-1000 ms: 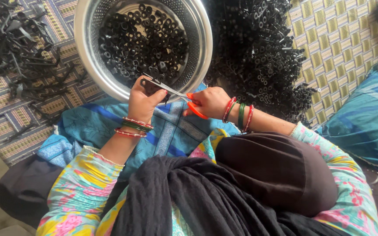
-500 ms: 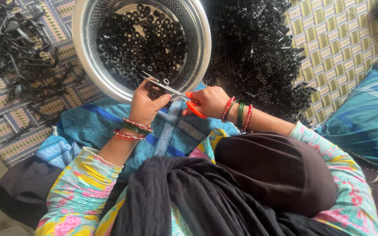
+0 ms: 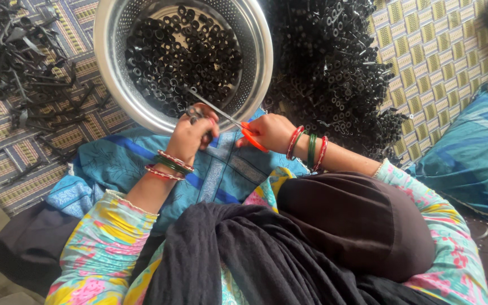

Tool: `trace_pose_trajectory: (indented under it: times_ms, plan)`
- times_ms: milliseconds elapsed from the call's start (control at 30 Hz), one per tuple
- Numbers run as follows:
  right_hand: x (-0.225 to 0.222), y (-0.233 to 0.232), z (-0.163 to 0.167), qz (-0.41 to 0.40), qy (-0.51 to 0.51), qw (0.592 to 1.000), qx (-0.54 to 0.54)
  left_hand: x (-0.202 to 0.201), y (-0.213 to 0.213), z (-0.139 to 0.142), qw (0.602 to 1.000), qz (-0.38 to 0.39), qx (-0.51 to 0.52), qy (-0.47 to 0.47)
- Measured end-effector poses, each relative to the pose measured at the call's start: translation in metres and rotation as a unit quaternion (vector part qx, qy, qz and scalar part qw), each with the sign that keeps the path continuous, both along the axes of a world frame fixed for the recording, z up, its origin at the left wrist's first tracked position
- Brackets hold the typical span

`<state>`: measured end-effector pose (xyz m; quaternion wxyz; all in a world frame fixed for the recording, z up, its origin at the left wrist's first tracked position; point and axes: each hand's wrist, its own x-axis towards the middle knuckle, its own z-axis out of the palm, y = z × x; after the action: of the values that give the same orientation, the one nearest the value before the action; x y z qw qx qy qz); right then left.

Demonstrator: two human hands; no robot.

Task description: The person sits on a patterned floor mat and uses red-handled scissors to cut small black rubber rings from a larger assembly. They hold the assembly in their left hand and cut with their right hand, dropping the cut pieces into a metal colander resting on their lap.

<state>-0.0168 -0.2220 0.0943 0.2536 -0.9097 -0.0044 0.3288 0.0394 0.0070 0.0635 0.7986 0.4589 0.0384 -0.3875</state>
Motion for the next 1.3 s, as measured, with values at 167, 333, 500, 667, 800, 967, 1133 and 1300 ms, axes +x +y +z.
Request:
trace_pose_trajectory:
  times_ms: [167, 333, 500, 667, 800, 967, 1133, 1300]
  plan:
    - [-0.002, -0.004, -0.001, -0.081, 0.115, 0.976, 0.164, 0.012, 0.01, 0.006, 0.993, 0.034, -0.097, 0.061]
    - [-0.002, -0.005, 0.002, 0.015, 0.054, 0.994, 0.091, 0.017, 0.01, -0.002, 0.993, 0.092, 0.0, -0.076]
    - [-0.002, -0.001, 0.003, 0.051, 0.018, 0.997, 0.061, 0.011, 0.005, -0.006, 0.996, 0.069, 0.028, -0.041]
    - [-0.005, 0.0, 0.003, 0.045, 0.007, 0.999, 0.003, 0.006, 0.002, -0.004, 0.997, 0.074, 0.008, -0.03]
    - [-0.004, -0.003, 0.0, 0.044, 0.013, 0.999, 0.028, 0.005, 0.002, -0.004, 0.995, 0.089, 0.003, -0.034]
    - [-0.005, -0.005, -0.005, -0.035, 0.078, 0.977, 0.198, -0.001, -0.006, -0.006, 0.996, 0.05, 0.012, -0.074]
    - [-0.009, -0.004, -0.007, -0.002, 0.048, 0.995, 0.092, -0.004, -0.008, -0.004, 0.996, 0.059, -0.008, -0.065]
    - [-0.004, -0.006, -0.006, -0.04, 0.087, 0.967, 0.235, -0.003, -0.007, 0.0, 0.996, 0.039, 0.005, -0.081]
